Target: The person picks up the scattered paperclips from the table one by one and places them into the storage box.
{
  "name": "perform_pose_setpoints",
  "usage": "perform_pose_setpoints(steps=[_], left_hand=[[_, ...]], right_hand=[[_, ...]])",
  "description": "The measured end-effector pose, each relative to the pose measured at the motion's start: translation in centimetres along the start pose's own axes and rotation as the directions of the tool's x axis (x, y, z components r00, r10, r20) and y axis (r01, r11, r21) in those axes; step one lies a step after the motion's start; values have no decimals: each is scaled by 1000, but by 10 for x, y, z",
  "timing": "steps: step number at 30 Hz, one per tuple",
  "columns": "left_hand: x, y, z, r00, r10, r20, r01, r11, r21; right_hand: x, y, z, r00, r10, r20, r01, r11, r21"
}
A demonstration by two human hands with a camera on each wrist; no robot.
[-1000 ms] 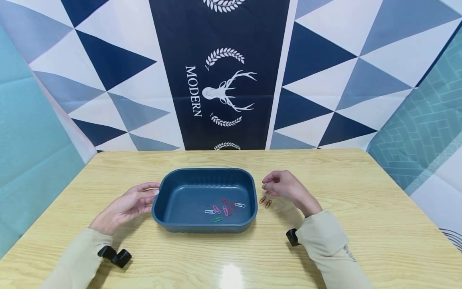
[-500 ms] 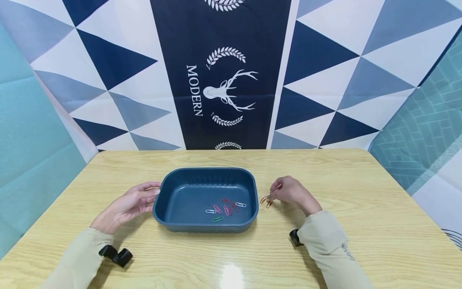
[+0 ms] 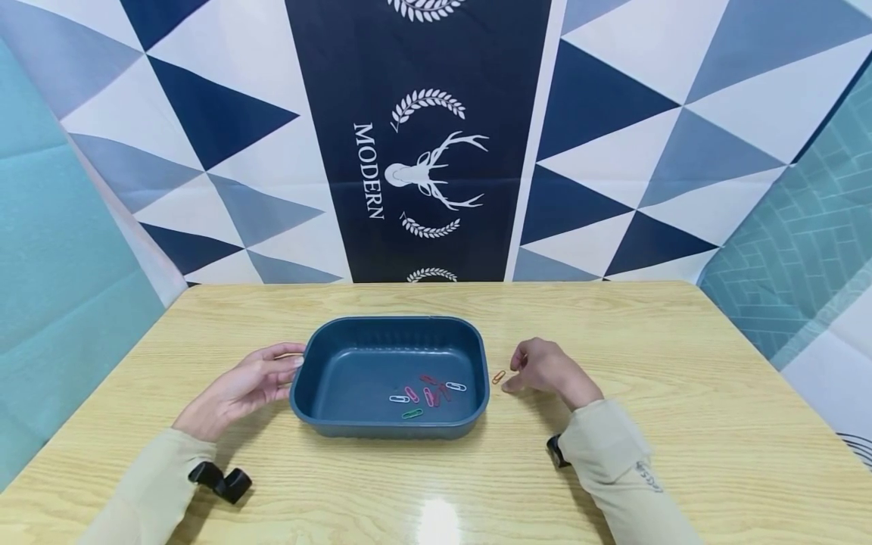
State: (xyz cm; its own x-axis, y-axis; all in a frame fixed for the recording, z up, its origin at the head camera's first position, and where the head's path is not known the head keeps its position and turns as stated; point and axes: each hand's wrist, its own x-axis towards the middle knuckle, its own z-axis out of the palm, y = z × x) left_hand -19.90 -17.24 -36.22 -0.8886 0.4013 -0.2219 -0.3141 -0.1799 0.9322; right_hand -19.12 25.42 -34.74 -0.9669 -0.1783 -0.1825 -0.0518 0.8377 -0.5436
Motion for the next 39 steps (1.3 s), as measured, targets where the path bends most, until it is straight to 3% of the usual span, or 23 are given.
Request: perform_pose_setpoints(steps=[13,23,30,39], left_hand=[[-1,-2,-2,999,11,40,-11,1000,-10],[-1,0,1,1000,-7,-1,7,1000,4],[0,0,1,1000,-15,-5,15,1000,-5],[-2,0,1,1000,1,9,-1,1000,-1]], right_hand=[[2,6,1,999,-32,-2,32,999,-4],[-1,2,-1,1000,-4,-17,5,999,44],[-1,6,-2,1000,14,-20,-11,990,140],[0,10,-4,999,46,24,-51,957,286]])
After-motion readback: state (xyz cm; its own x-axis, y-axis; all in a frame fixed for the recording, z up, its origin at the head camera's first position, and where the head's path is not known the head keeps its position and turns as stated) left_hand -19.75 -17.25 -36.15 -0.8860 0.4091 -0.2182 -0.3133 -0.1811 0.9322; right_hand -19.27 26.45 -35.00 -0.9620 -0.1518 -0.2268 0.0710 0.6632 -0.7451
